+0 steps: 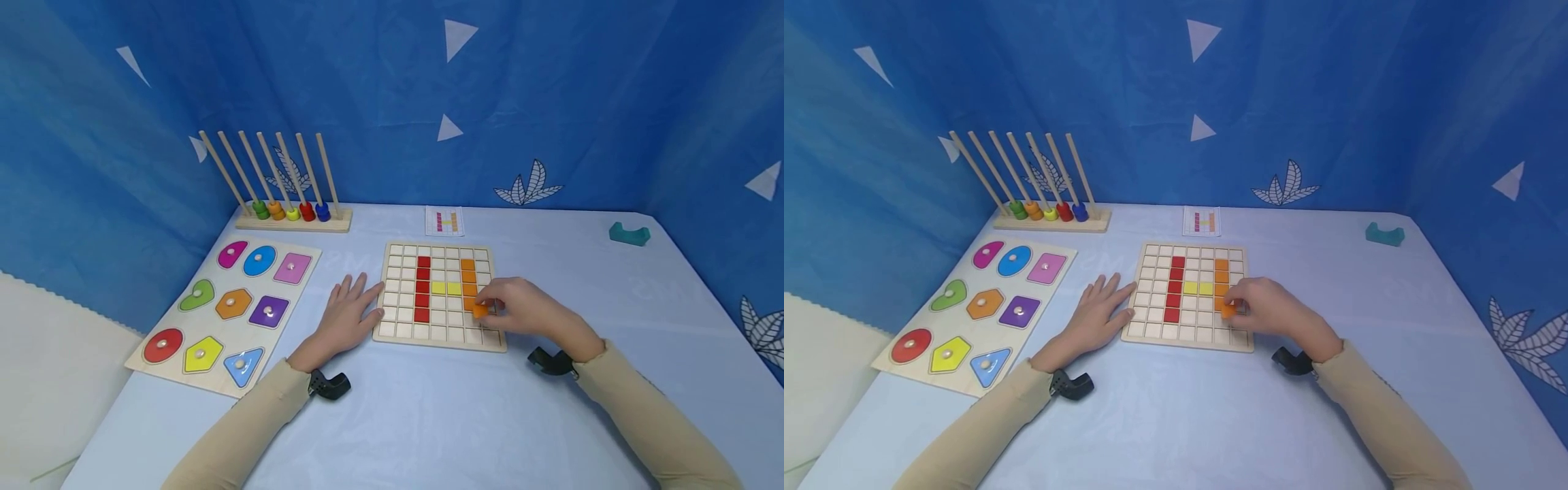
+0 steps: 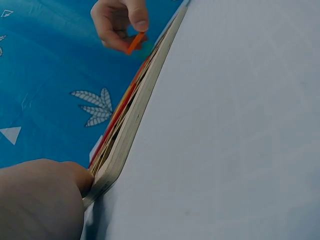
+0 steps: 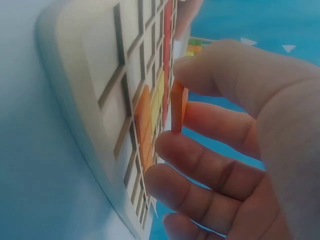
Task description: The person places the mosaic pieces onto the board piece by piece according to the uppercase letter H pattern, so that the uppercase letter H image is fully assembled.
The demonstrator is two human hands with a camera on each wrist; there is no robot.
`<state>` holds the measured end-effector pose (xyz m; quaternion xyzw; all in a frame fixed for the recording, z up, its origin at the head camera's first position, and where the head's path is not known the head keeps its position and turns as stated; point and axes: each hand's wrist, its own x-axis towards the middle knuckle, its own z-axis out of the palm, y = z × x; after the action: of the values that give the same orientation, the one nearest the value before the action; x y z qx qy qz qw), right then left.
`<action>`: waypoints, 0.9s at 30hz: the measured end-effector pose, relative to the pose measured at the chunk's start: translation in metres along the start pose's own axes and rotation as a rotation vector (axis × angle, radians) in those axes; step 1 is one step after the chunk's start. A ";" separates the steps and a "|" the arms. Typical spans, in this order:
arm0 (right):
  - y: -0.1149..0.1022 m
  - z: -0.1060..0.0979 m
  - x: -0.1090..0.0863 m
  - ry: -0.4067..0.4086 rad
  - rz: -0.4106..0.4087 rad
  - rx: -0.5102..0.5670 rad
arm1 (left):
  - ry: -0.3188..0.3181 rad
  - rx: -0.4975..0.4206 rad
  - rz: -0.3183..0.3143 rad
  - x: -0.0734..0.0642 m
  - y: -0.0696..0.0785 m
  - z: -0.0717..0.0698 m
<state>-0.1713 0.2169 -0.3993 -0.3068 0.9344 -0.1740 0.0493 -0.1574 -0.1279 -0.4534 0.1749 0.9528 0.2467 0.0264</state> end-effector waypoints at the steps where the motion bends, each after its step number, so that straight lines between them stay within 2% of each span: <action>1: 0.000 0.001 0.000 0.003 -0.005 0.003 | 0.000 0.001 0.000 0.000 0.000 0.000; 13: -0.001 0.006 0.002 0.007 -0.007 0.003 | -0.007 0.007 -0.003 0.001 0.000 -0.001; 27: -0.001 0.011 0.003 0.006 -0.053 0.006 | -0.006 0.001 -0.004 0.000 0.001 -0.002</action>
<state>-0.1715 0.2114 -0.4092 -0.3307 0.9256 -0.1792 0.0427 -0.1574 -0.1279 -0.4514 0.1738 0.9532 0.2458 0.0297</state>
